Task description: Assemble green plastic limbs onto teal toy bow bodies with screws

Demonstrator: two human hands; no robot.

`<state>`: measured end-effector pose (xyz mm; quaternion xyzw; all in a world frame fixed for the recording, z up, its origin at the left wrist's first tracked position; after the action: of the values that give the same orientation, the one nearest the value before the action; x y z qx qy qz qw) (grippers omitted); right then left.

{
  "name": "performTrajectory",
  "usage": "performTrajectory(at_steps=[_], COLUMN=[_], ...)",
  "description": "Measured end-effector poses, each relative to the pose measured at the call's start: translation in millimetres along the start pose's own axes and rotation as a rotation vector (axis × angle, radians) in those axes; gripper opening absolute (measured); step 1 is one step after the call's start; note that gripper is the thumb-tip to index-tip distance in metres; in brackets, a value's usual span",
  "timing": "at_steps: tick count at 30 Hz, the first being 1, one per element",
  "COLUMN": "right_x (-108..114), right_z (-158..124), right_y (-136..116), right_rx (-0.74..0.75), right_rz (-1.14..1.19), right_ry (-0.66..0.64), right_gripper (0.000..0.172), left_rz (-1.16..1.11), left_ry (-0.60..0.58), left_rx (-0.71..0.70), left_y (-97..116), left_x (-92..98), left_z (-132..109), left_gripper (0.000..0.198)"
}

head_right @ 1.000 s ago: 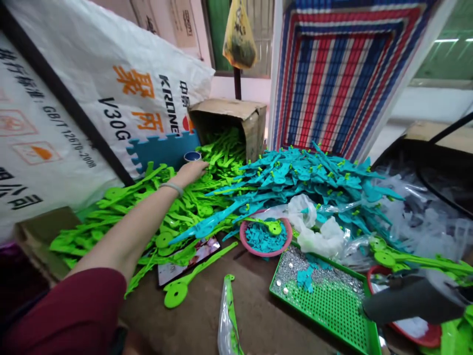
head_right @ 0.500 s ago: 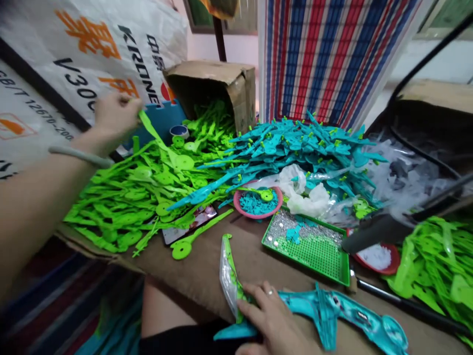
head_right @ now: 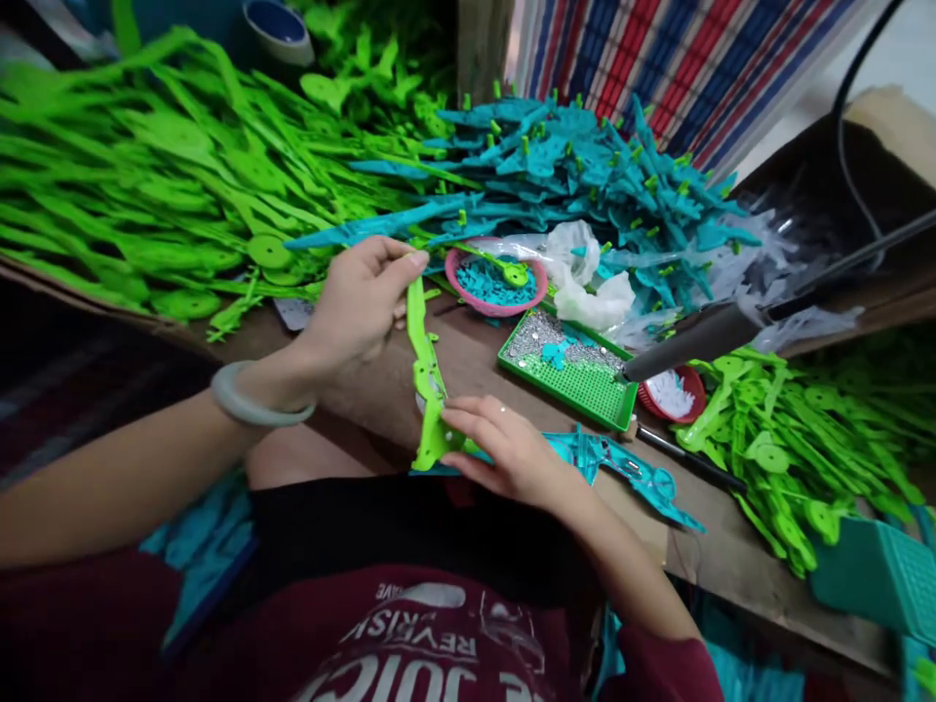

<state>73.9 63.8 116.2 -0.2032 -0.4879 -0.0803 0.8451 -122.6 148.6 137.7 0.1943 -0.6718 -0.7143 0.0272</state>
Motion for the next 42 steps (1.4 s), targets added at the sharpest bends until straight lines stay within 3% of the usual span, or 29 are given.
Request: performTrajectory(at_steps=[5, 8, 11, 15, 20, 24, 30, 36, 40, 42], right_x=[3, -7, -26, -42, -41, -37, -36, -36, -24, -16], right_z=[-5, -11, -21, -29, -24, -22, -19, -19, -6, 18], right_y=[7, 14, 21, 25, 21, 18, 12, 12, 23, 35], right_rx=[-0.047, -0.097, -0.120, -0.128, -0.083, -0.054, -0.049, 0.025, -0.031, -0.174], right_rz=[0.005, -0.052, -0.079, -0.091, -0.119, -0.151, -0.300, -0.365, -0.113, 0.101], right_ry=[-0.033, -0.068, -0.188, -0.317, -0.363, -0.401, -0.477, -0.473, -0.525, -0.446], right_gripper=[0.044, 0.039, 0.037, 0.038, 0.043, 0.047, 0.041, 0.031, 0.034, 0.023], left_rz=[-0.089, 0.099, 0.340, 0.462, 0.572, 0.655, 0.745, 0.769, 0.907, 0.974], left_ry=[0.012, 0.010, -0.064, -0.394, -0.542, -0.578, -0.626, -0.532, -0.485, -0.502], left_rx=[0.112, -0.029, -0.266, -0.351, -0.474, -0.594, -0.757, -0.918, -0.994, -1.049], left_y=[-40, -57, -69, -92, -105, -109, -109, -103, -100, -98], left_x=[8.3, 25.5, 44.5, 53.1, 50.5, 42.6, 37.3, 30.9, 25.0, 22.6], left_z=[9, -3, -39, -103, -150, -161, -167, -165, -165, -167], left_gripper=[0.010, 0.014, 0.021, 0.016, 0.030, 0.022, 0.032, 0.028, 0.034, 0.035])
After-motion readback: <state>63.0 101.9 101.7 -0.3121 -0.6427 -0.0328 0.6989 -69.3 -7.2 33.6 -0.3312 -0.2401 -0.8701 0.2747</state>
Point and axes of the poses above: each hand's wrist, its own z-axis towards the middle knuckle, its own x-axis out of the back of the hand, y = z × x, the point moved 5 cm from there along z, towards the middle knuckle, and after that the axes turned 15 degrees about -z, right-handed, at the moved point
